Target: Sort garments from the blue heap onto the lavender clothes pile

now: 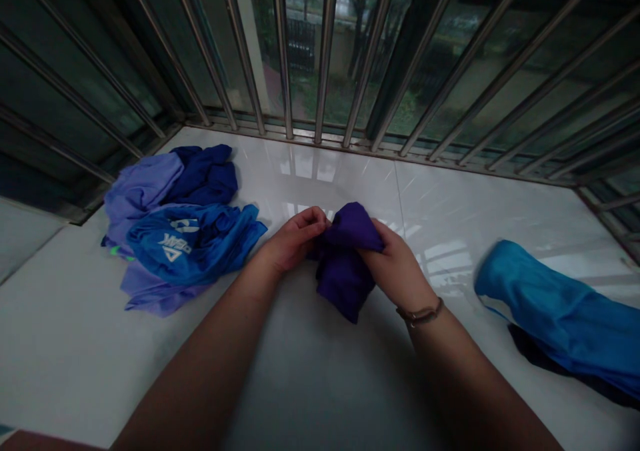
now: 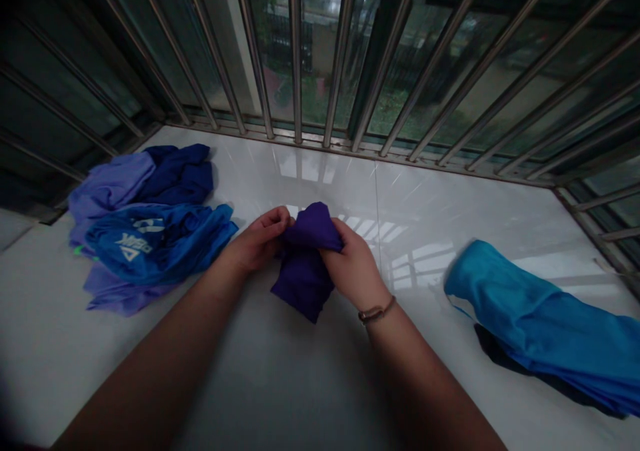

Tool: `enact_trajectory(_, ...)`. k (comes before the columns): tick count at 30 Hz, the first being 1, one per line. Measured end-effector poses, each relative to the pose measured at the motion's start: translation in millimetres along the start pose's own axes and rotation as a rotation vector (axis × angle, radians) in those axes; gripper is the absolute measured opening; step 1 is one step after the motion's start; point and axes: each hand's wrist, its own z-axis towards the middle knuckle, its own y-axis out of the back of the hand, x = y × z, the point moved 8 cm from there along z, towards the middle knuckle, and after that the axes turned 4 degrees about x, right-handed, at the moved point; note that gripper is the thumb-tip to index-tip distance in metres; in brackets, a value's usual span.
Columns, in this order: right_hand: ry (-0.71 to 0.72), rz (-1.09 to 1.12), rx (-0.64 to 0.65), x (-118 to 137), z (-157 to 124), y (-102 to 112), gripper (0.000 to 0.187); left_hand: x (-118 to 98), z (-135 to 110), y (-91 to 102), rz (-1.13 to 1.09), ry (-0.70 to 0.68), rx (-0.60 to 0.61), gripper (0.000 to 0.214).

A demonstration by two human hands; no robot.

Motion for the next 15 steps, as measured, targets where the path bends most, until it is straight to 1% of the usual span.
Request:
enact_trajectory(2,0.012,0.137,-0.144,-5,1,10,0.046,5,6,-0.9,0.067,-0.015,0.012,0.046)
enact_trajectory(3,0.028,0.172,-0.189,-6,0,12,0.052,9,8,-2.8,0.109,0.003,0.039,0.053)
enact_trajectory(4,0.049,0.164,-0.209,-5,0,13,0.056,15,10,-4.4,0.151,0.031,0.069,0.065)
enact_trajectory(5,0.079,0.108,-0.203,-2,-1,12,0.059,19,10,-4.6,0.193,0.057,0.084,0.075)
enact_trajectory(6,0.114,0.013,-0.171,2,-2,8,0.062,23,11,-3.1,0.239,0.074,0.084,0.078)
enact_trajectory(7,0.150,-0.105,-0.118,7,-3,2,0.067,25,10,0.2,0.284,0.072,0.065,0.075)
enact_trajectory(9,0.203,-0.327,0.010,12,-5,-13,0.079,27,10,8.6,0.349,0.050,0.016,0.063)
enact_trajectory(10,0.208,-0.405,0.060,11,-6,-19,0.085,28,9,12.2,0.350,0.048,0.002,0.059)
enact_trajectory(12,0.169,-0.488,0.113,6,-7,-24,0.091,35,7,16.9,0.262,0.092,0.001,0.055)
enact_trajectory(13,0.142,-0.497,0.119,3,-6,-23,0.090,40,6,17.7,0.192,0.125,0.004,0.054)
enact_trajectory(15,0.105,-0.446,0.109,0,-2,-14,0.081,44,5,14.4,0.065,0.175,0.026,0.050)
